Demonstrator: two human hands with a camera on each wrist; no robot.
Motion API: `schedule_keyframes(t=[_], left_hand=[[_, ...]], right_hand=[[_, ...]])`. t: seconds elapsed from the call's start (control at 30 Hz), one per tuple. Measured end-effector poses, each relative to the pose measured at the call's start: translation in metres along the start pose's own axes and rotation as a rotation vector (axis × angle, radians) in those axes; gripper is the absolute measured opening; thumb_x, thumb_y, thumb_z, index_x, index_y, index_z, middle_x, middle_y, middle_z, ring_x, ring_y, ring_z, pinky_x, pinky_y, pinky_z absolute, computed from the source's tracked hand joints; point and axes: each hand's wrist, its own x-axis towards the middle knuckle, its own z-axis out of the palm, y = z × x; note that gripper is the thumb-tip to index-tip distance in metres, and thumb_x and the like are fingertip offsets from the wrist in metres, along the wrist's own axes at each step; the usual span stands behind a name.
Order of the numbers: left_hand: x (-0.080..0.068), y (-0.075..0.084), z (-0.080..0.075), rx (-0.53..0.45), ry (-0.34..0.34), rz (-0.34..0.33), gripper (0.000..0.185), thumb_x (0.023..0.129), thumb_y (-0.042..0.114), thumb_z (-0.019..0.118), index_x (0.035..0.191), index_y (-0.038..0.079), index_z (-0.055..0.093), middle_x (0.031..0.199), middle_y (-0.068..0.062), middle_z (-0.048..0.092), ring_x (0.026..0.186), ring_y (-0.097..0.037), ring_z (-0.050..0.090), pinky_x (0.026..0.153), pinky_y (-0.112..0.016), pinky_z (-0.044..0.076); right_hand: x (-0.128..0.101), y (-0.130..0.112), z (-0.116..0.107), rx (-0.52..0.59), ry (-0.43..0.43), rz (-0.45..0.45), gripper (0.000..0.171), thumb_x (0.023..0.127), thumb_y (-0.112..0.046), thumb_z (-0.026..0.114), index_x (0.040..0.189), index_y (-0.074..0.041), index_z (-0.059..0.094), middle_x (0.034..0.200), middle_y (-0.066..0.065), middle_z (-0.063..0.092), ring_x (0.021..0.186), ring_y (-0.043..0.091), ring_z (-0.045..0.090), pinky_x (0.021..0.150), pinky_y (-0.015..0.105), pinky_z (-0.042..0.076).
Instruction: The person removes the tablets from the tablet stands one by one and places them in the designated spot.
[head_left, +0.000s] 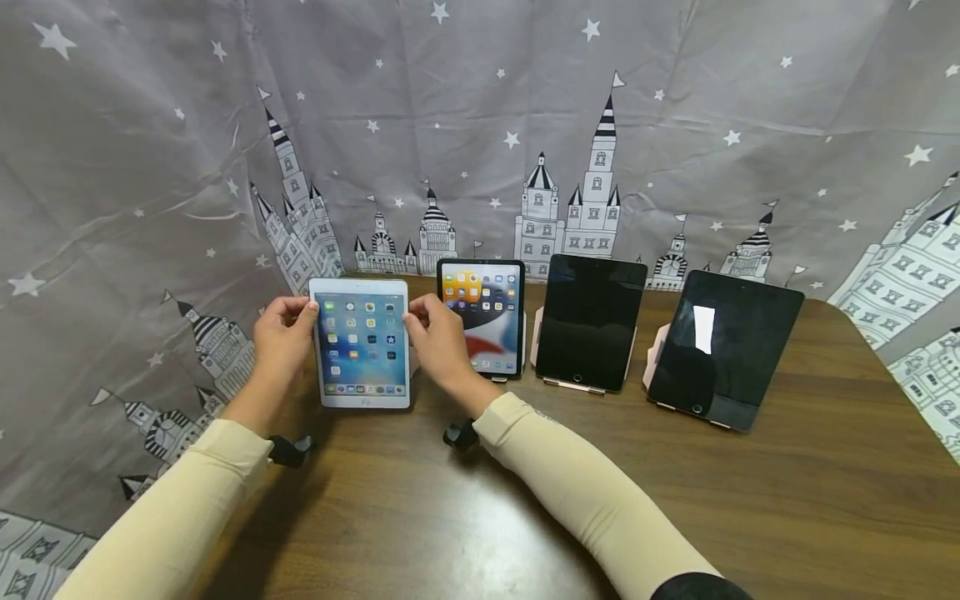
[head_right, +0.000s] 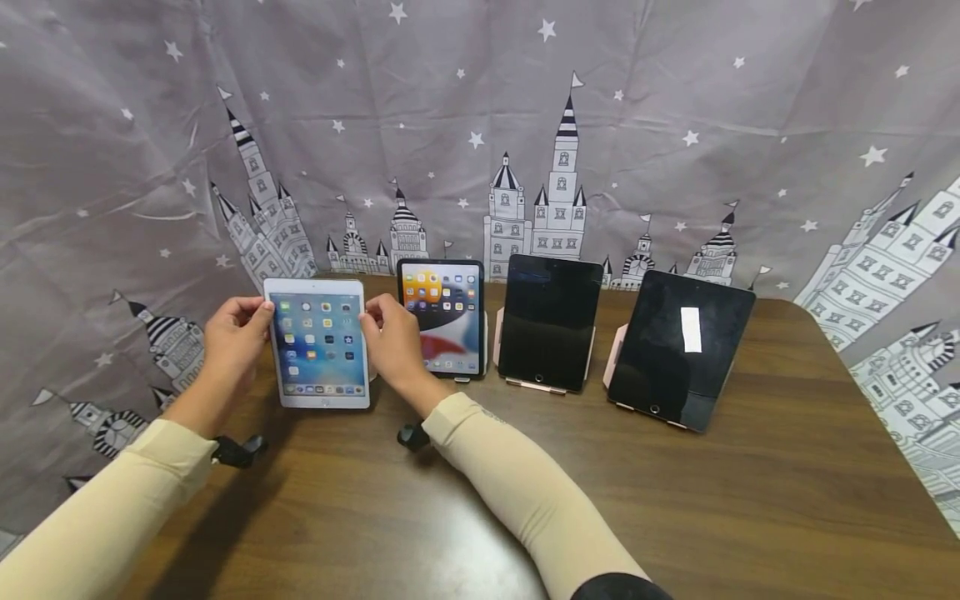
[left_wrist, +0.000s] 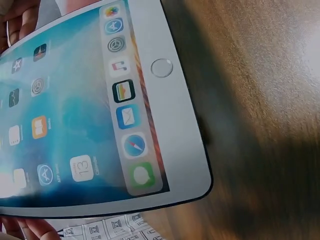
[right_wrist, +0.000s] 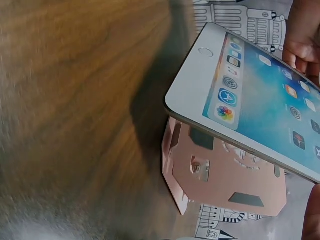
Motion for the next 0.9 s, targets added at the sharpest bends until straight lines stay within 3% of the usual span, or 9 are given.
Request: schedule_keyframes(t=[0.27, 0.5, 0.63, 0.8, 0.9], left_hand=[[-0.001, -0.008, -0.009, 0.068, -0.079, 0.062, 0.025, 0.1, 0.02, 0.059, 0.113, -0.001, 0.058, 0.095, 0.002, 0.057, 0.083, -0.006, 0.052, 0.073, -0.018, 0.05], [0.0, -0.016, -0.019, 0.164, -0.201, 0.081, 0.032, 0.102, 0.025, 0.057, 0.118, -0.003, 0.056, 0.104, -0.008, 0.057, 0.088, -0.011, 0.055, 0.073, -0.015, 0.052], [0.002, -0.02, -0.024, 0.219, -0.262, 0.096, 0.034, 0.103, 0.025, 0.056, 0.119, -0.004, 0.054, 0.109, -0.014, 0.057, 0.09, -0.016, 0.054, 0.071, -0.015, 0.051], [0.003, -0.025, -0.028, 0.231, -0.32, 0.091, 0.033, 0.102, 0.024, 0.056, 0.118, -0.005, 0.054, 0.112, -0.017, 0.056, 0.092, -0.019, 0.053, 0.076, -0.024, 0.054], [0.001, -0.028, -0.029, 0.236, -0.345, 0.088, 0.033, 0.103, 0.024, 0.056, 0.117, -0.005, 0.054, 0.112, -0.018, 0.055, 0.092, -0.02, 0.054, 0.079, -0.029, 0.055]], right_hand=[[-0.008, -0.002, -0.001, 0.064, -0.046, 0.097, 0.007, 0.095, -0.008, 0.065, 0.098, -0.003, 0.062, 0.081, 0.005, 0.064, 0.061, 0.01, 0.059, 0.054, 0.022, 0.052], [-0.015, -0.004, -0.003, 0.085, -0.087, 0.168, 0.007, 0.095, -0.007, 0.064, 0.099, -0.002, 0.062, 0.082, 0.005, 0.063, 0.059, 0.011, 0.059, 0.053, 0.023, 0.053], [-0.021, -0.004, -0.001, 0.143, -0.095, 0.218, 0.007, 0.094, -0.005, 0.064, 0.098, 0.0, 0.061, 0.081, 0.006, 0.062, 0.06, 0.02, 0.062, 0.054, 0.028, 0.056], [-0.028, -0.003, 0.002, 0.206, -0.103, 0.29, 0.006, 0.094, -0.003, 0.063, 0.098, 0.001, 0.061, 0.082, 0.008, 0.061, 0.07, 0.036, 0.066, 0.061, 0.041, 0.06], [-0.031, -0.002, 0.003, 0.21, -0.112, 0.325, 0.006, 0.095, -0.004, 0.063, 0.098, 0.0, 0.061, 0.083, 0.008, 0.061, 0.073, 0.038, 0.067, 0.063, 0.044, 0.06]])
